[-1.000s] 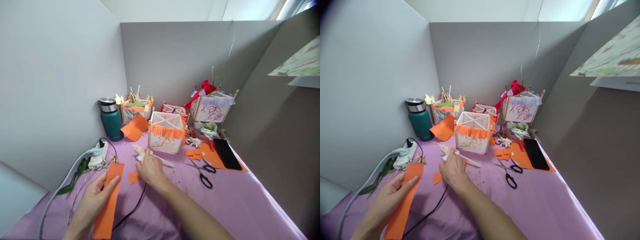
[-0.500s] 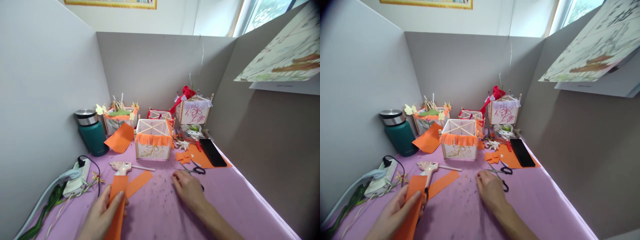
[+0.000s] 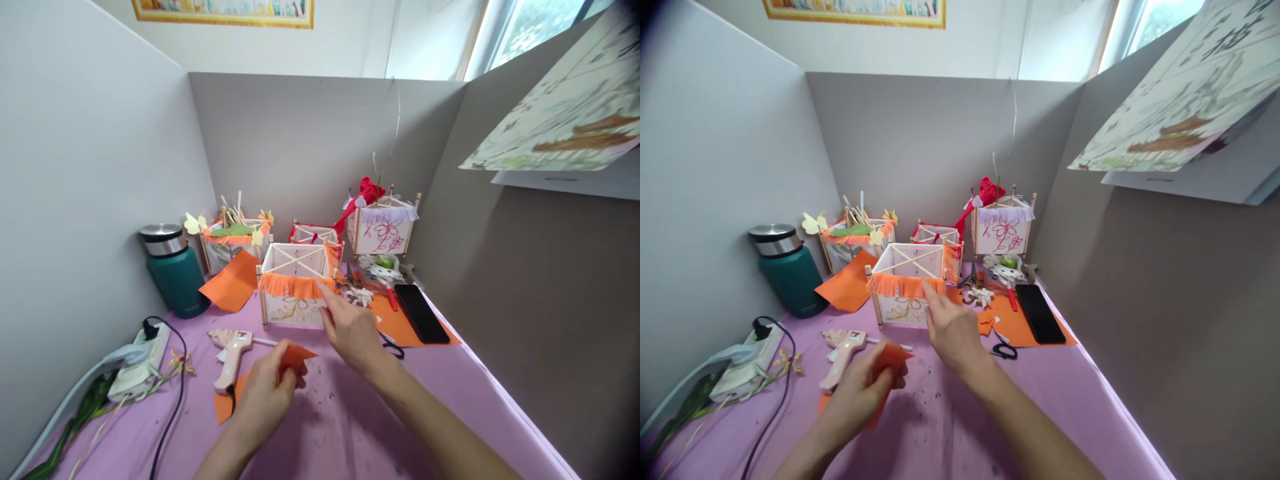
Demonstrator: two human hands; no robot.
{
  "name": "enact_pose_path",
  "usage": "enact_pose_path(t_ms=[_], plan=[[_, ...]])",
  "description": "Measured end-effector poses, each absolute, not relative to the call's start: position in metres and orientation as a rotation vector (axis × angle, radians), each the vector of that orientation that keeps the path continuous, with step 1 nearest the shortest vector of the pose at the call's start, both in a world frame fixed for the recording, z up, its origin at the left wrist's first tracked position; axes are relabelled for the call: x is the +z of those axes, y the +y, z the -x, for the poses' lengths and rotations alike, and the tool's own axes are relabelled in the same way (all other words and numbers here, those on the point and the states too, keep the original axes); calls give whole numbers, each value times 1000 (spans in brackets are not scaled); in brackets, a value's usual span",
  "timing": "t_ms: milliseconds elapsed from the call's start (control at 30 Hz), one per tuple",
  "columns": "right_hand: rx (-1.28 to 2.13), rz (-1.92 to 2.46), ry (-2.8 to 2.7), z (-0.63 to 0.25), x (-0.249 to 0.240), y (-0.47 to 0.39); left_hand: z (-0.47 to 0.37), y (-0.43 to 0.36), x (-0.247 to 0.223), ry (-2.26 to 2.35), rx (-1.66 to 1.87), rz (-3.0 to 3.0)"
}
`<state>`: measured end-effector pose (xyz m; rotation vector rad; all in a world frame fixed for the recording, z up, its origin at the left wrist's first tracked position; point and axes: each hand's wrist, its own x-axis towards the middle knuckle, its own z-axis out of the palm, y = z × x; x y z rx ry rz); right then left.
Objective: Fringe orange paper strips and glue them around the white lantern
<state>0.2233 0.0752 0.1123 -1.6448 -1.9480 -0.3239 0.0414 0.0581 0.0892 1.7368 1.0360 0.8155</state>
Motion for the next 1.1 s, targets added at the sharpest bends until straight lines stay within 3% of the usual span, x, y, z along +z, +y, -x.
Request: enact_pose_path(t_ms=[200, 367, 767, 967, 1100], plan=[[-399, 1890, -2123, -216, 96, 105, -38, 64, 82, 1083, 833, -1705], [-346, 1789, -2239, -226, 75, 91, -39, 68, 82, 1109, 828, -1696], [-278, 1821, -2193, -239, 70, 76, -59, 74, 92, 1000, 694, -1741], [-431, 1810, -1958, -248, 73, 76, -66, 84, 97, 965, 652, -1619], [-316, 1925, -2067, -255, 64, 71, -69, 89, 91, 945, 646, -1595]])
